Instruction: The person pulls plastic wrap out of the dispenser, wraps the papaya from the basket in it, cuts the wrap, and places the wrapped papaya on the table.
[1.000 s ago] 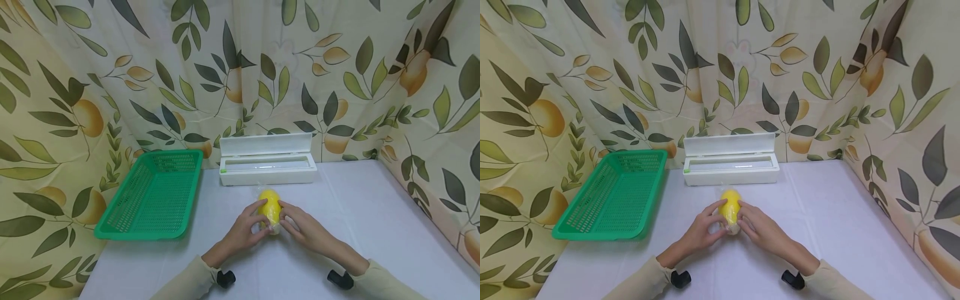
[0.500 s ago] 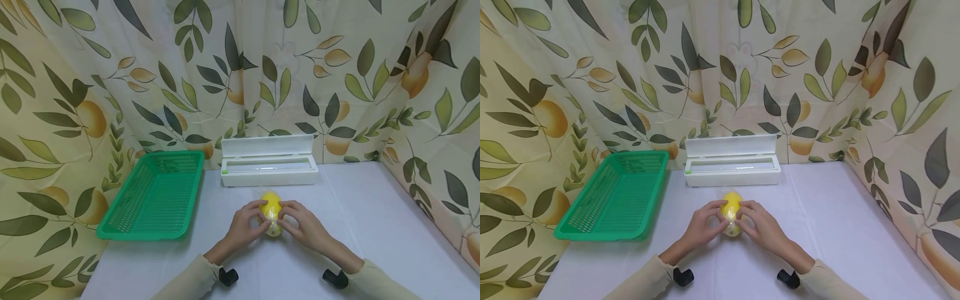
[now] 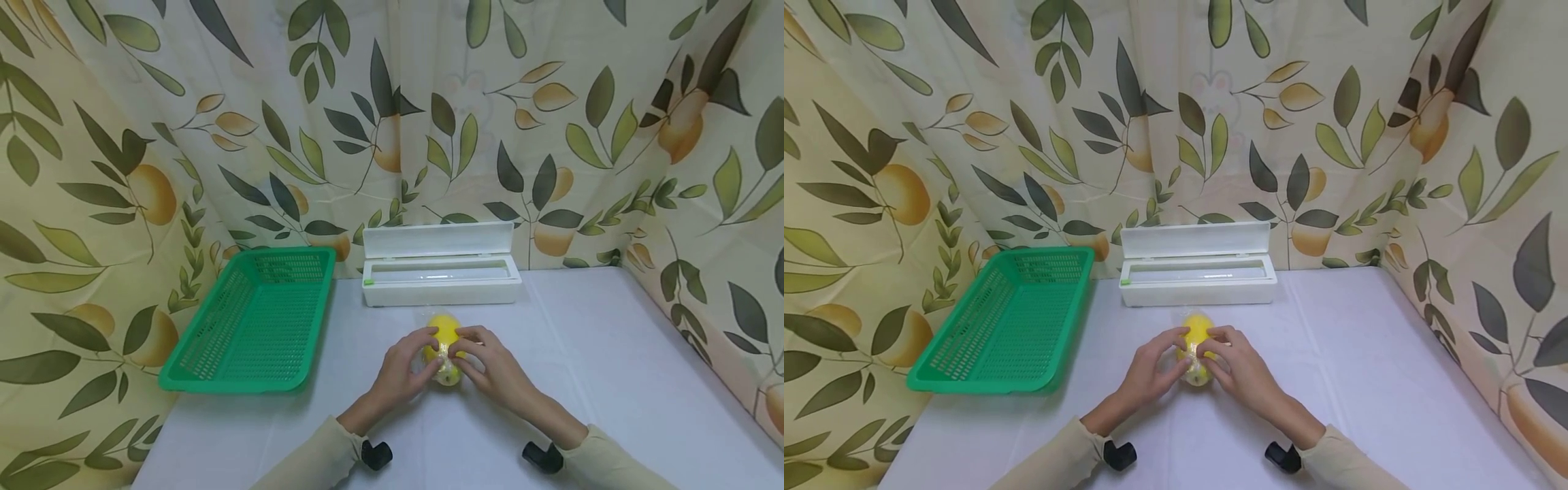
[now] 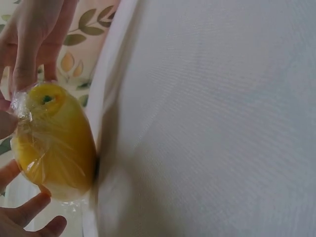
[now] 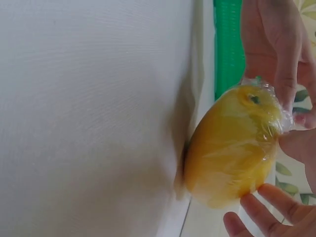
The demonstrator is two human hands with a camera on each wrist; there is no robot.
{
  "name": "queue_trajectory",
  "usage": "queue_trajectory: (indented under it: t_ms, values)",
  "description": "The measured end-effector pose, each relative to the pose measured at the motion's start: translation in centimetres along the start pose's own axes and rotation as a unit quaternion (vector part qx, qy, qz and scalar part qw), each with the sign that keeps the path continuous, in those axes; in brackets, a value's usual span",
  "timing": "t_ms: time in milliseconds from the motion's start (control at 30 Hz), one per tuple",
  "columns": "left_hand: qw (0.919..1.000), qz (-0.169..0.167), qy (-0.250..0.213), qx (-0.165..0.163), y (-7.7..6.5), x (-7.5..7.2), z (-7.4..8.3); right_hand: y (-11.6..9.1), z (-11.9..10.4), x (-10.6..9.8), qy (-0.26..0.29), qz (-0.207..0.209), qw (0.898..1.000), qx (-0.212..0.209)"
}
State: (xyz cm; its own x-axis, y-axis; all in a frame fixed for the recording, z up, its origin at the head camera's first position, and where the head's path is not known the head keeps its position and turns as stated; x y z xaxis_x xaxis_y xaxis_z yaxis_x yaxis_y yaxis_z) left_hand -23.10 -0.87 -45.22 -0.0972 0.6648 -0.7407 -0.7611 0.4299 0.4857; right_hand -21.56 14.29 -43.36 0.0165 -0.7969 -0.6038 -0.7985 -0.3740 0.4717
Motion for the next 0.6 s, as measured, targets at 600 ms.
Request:
queue_trajectory:
  t_ms: [600]
  values:
    - [0.9989,0.03,-0.014,0.033,0.19,-0.35,-0.34,-0.23,0.97,-0.46,0.049,0.003,0.999,-0.013]
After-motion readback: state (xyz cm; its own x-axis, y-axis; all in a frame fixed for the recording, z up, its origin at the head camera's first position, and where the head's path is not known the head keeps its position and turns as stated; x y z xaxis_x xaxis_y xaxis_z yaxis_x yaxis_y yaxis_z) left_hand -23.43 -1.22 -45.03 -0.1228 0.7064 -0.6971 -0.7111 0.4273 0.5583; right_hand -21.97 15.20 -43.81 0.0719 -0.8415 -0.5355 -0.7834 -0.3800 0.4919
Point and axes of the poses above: each hand's wrist, its own y-axis towards the middle knuckle, its own x-axis out of the palm, z = x × y, the point moved 8 cm from there along y, towards the middle knuckle, and after that the axes turned 15 degrees about y, right-handed, at the moved point
